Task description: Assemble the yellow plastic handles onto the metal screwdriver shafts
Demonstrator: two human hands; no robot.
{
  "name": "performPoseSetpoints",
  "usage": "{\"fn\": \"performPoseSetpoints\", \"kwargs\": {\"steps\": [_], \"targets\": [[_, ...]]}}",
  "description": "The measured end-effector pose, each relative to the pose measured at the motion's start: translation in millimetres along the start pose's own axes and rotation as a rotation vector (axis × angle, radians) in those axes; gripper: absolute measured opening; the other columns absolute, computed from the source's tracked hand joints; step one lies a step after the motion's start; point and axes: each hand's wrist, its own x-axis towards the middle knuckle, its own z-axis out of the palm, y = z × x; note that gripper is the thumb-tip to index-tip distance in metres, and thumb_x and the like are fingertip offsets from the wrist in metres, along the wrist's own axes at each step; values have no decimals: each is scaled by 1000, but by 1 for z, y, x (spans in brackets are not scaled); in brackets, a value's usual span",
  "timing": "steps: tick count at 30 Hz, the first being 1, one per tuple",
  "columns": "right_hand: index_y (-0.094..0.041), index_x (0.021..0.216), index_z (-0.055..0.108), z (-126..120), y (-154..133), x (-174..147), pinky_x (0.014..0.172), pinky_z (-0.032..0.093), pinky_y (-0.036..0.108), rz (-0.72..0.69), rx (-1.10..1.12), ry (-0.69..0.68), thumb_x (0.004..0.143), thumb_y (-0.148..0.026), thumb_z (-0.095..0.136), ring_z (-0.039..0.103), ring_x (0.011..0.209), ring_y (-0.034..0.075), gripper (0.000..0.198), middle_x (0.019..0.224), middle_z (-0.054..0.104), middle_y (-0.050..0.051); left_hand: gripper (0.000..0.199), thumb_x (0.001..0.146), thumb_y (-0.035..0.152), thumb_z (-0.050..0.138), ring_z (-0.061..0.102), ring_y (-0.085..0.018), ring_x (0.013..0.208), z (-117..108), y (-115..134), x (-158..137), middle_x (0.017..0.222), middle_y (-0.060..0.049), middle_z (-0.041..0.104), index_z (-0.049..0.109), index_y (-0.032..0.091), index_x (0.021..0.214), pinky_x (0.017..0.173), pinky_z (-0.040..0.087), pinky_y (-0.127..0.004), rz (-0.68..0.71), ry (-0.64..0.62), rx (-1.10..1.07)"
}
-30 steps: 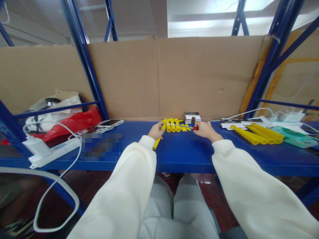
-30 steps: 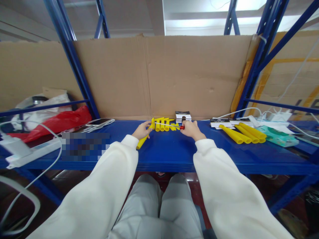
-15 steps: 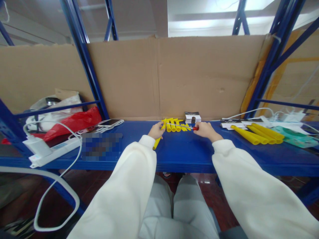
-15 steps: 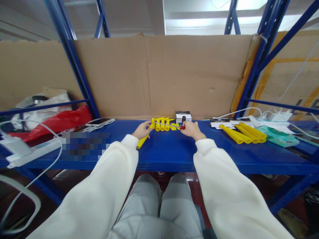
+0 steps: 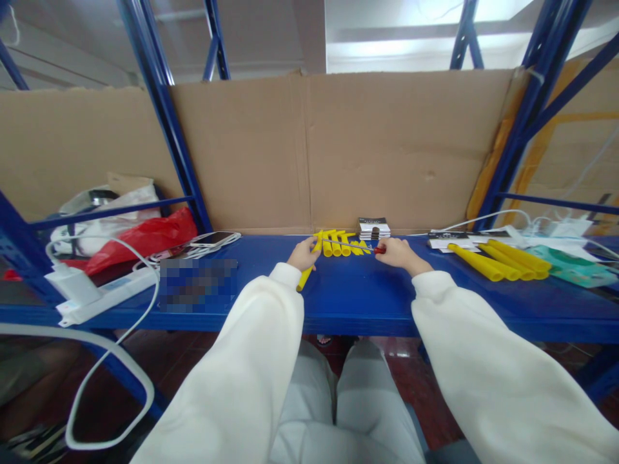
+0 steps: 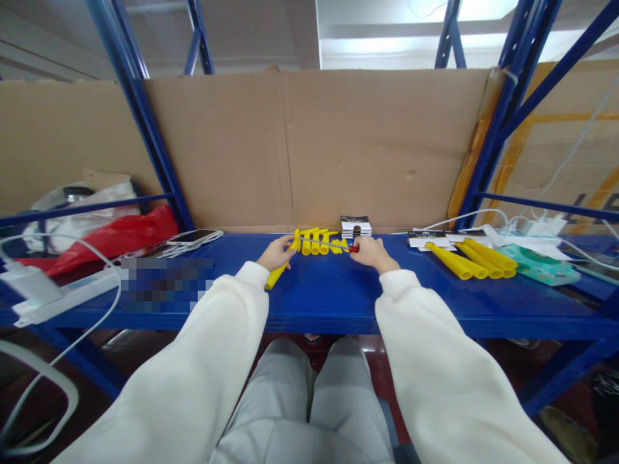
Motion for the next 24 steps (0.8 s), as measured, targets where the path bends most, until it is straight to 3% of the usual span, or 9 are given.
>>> {"fn": "performPoseSetpoints", "kwargs": {"steps": [6, 13, 20, 24], "targets": [[-20, 98, 69, 2, 1, 0, 69, 44, 28, -15, 44, 1, 78, -21, 65, 70, 86, 25, 20, 95, 77, 10, 58, 93, 13, 58, 65, -8, 51, 0, -2, 2, 146, -18, 59, 50, 17, 151, 50, 53, -20, -1, 1, -1], [-23, 92, 72, 0, -2, -1, 83, 46, 35, 18, -7, -7, 84, -29, 60, 70, 99, 28, 16, 99, 78, 8, 59, 94, 13, 56, 65, -8, 52, 0, -3, 3, 147, -18, 58, 48, 18, 152, 49, 52, -20, 0, -11, 0], [-22, 94, 70, 1, 0, -2, 69, 44, 27, 6, 25, -43, 80, -21, 63, 71, 88, 24, 16, 98, 77, 9, 58, 93, 11, 56, 62, -7, 47, 0, 0, 1, 146, -19, 59, 50, 14, 151, 49, 53, -21, 4, 2, 18], [-21, 98, 70, -2, -4, -3, 77, 46, 30, 16, 23, -52, 81, -22, 61, 71, 95, 27, 19, 103, 77, 10, 58, 93, 12, 58, 66, -9, 50, -1, 0, 1, 144, -19, 60, 50, 14, 150, 52, 55, -23, 4, 2, 29]]}}
